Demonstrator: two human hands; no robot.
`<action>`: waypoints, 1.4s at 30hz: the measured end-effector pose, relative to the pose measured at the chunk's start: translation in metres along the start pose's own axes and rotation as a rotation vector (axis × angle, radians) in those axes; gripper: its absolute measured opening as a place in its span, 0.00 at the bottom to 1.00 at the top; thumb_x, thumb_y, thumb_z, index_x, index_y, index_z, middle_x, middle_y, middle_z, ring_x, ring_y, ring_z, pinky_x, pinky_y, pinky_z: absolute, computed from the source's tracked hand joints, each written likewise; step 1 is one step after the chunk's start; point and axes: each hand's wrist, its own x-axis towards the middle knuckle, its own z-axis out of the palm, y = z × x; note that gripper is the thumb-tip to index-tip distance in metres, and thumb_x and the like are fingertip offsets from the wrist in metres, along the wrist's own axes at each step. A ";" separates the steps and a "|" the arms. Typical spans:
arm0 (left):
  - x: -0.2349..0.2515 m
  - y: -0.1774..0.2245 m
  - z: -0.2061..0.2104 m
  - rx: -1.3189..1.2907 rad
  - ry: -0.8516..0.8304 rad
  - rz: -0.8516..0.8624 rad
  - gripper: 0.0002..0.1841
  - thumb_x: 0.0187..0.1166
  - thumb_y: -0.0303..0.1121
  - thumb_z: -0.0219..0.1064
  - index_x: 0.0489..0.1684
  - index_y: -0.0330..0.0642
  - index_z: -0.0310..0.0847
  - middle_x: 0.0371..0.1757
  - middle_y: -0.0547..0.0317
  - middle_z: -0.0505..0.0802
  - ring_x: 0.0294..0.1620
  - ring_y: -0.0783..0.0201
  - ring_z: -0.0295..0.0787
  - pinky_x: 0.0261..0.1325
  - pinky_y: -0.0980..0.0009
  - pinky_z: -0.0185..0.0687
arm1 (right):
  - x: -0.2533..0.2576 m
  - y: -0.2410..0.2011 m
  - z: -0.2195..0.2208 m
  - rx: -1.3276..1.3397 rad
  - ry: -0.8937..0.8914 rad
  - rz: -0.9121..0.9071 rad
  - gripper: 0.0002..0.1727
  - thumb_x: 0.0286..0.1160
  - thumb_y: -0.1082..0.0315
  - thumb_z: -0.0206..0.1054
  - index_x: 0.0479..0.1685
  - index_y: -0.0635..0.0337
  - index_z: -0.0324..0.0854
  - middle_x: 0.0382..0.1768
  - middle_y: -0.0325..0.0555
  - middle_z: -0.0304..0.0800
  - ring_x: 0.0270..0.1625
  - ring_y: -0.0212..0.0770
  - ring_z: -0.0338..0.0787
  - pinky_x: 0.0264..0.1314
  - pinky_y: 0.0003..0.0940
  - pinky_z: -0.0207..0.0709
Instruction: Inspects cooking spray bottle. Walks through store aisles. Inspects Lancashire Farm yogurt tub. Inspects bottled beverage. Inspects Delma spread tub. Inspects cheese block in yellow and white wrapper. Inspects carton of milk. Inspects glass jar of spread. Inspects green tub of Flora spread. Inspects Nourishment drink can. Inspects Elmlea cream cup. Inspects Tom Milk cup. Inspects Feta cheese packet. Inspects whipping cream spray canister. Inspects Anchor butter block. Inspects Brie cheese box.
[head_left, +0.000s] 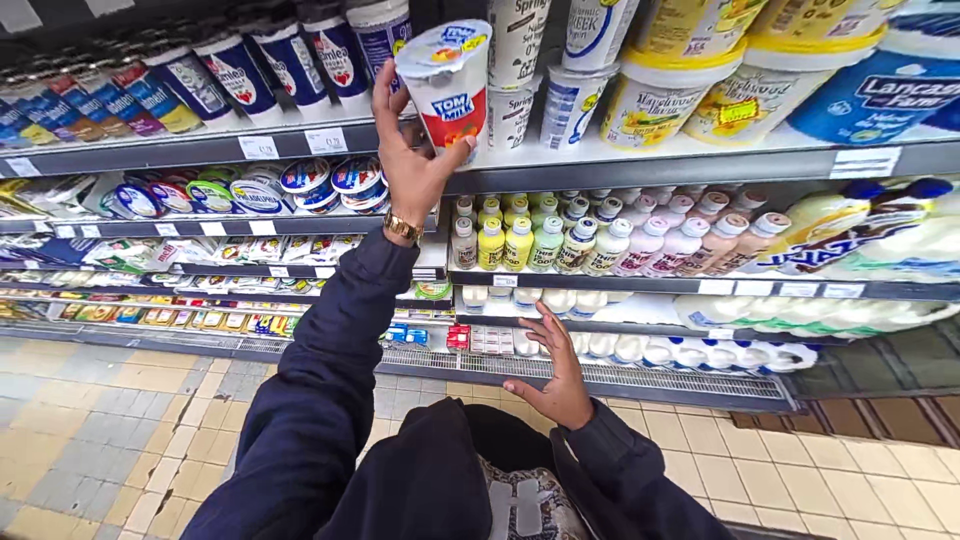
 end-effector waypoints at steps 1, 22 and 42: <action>0.019 -0.008 0.008 -0.014 0.055 0.054 0.61 0.54 0.21 0.84 0.92 0.37 0.41 0.78 0.37 0.73 0.65 0.46 0.87 0.51 0.55 0.97 | -0.004 0.003 -0.004 -0.005 0.010 0.001 0.61 0.55 0.39 0.83 0.92 0.51 0.54 0.90 0.61 0.55 0.78 0.51 0.80 0.70 0.45 0.85; 0.112 -0.057 0.042 0.199 0.212 0.222 0.61 0.47 0.28 0.86 0.88 0.25 0.48 0.73 0.38 0.81 0.69 0.55 0.84 0.66 0.64 0.87 | -0.030 0.007 -0.032 -0.057 0.089 0.043 0.49 0.58 0.38 0.81 0.84 0.44 0.68 0.90 0.56 0.57 0.75 0.47 0.83 0.71 0.43 0.84; 0.117 -0.069 0.056 0.597 0.191 0.069 0.55 0.61 0.35 0.82 0.91 0.30 0.50 0.80 0.43 0.79 0.76 0.58 0.81 0.78 0.66 0.76 | -0.050 0.007 -0.019 -0.032 0.055 0.096 0.41 0.61 0.42 0.81 0.77 0.48 0.78 0.88 0.56 0.62 0.77 0.45 0.80 0.75 0.42 0.82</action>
